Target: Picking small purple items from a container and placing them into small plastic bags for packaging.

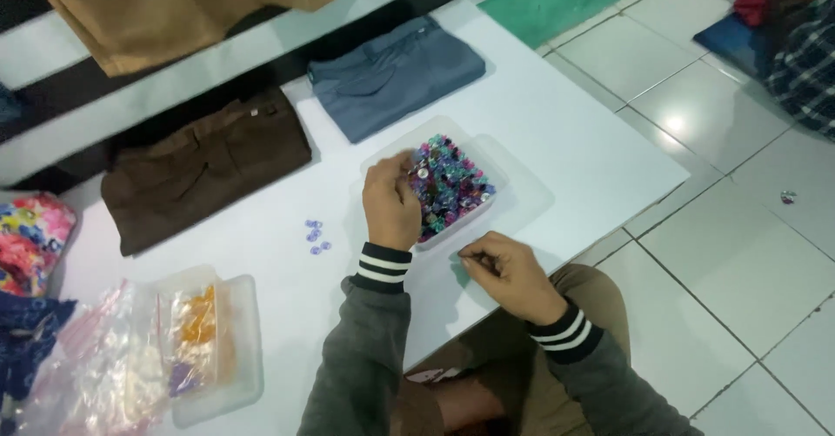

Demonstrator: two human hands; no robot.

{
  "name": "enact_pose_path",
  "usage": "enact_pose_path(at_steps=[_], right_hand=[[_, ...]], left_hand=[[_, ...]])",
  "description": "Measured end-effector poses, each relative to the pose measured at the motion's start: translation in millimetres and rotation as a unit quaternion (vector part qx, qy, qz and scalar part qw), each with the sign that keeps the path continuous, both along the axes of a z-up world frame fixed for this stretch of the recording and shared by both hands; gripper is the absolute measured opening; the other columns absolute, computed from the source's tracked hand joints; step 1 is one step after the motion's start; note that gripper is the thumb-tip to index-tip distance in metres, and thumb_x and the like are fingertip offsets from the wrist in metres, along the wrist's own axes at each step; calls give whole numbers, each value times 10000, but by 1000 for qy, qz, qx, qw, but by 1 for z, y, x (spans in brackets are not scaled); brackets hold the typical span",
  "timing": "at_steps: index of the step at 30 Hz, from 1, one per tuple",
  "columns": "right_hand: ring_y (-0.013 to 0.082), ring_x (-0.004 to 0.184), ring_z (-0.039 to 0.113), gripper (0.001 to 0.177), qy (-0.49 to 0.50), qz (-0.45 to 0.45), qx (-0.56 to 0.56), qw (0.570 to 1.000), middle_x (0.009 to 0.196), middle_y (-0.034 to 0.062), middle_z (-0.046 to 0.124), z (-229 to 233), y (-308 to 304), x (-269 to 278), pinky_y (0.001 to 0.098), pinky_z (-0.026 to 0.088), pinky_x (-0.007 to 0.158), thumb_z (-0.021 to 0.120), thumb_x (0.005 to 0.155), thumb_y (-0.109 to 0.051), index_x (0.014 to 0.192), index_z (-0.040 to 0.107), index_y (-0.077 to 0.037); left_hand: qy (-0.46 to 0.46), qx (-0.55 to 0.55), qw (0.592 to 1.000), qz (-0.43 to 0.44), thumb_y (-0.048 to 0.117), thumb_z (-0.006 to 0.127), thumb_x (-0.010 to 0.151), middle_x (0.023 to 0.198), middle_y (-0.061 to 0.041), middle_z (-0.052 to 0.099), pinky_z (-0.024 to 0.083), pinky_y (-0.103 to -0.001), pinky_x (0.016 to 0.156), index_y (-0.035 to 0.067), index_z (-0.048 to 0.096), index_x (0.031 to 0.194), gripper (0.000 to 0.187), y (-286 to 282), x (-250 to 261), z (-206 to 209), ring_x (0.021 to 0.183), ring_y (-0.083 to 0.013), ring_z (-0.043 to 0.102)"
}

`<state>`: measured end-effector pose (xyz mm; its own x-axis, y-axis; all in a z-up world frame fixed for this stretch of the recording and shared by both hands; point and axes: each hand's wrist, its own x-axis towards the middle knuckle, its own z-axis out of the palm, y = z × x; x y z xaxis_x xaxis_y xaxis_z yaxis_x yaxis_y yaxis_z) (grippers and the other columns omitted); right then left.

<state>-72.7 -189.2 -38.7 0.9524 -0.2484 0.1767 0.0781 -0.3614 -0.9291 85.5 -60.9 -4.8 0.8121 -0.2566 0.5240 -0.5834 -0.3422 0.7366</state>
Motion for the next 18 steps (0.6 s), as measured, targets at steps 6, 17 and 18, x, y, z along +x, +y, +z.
enact_pose_path(at_steps=[6,17,18], right_hand=[[178,748,628,146,7,16,52,999,783,174,717,2,2,2,326,499,618,725,889,-12,1012,772,52],[170,613,594,184,-64,27,-76,995,719,147,718,60,-18,28,284,436,526,739,858,-10,1036,764,30],[216,579,628,189,-86,21,-154,984,745,192,732,75,-19,35,309,452,506,740,863,-18,1044,760,30]], left_hand=[[-16,-249,968,-14,-86,298,983,1005,-132,663,599,-365,795,37,660,1208,443,-2,5,-21,906,-216,639],[-32,-313,948,-42,-39,309,947,995,-162,634,654,-351,690,4,639,1211,424,4,18,-39,868,-244,675],[-35,-304,951,-43,-30,320,945,992,-159,634,654,-349,699,5,641,1205,414,4,19,-40,873,-246,677]])
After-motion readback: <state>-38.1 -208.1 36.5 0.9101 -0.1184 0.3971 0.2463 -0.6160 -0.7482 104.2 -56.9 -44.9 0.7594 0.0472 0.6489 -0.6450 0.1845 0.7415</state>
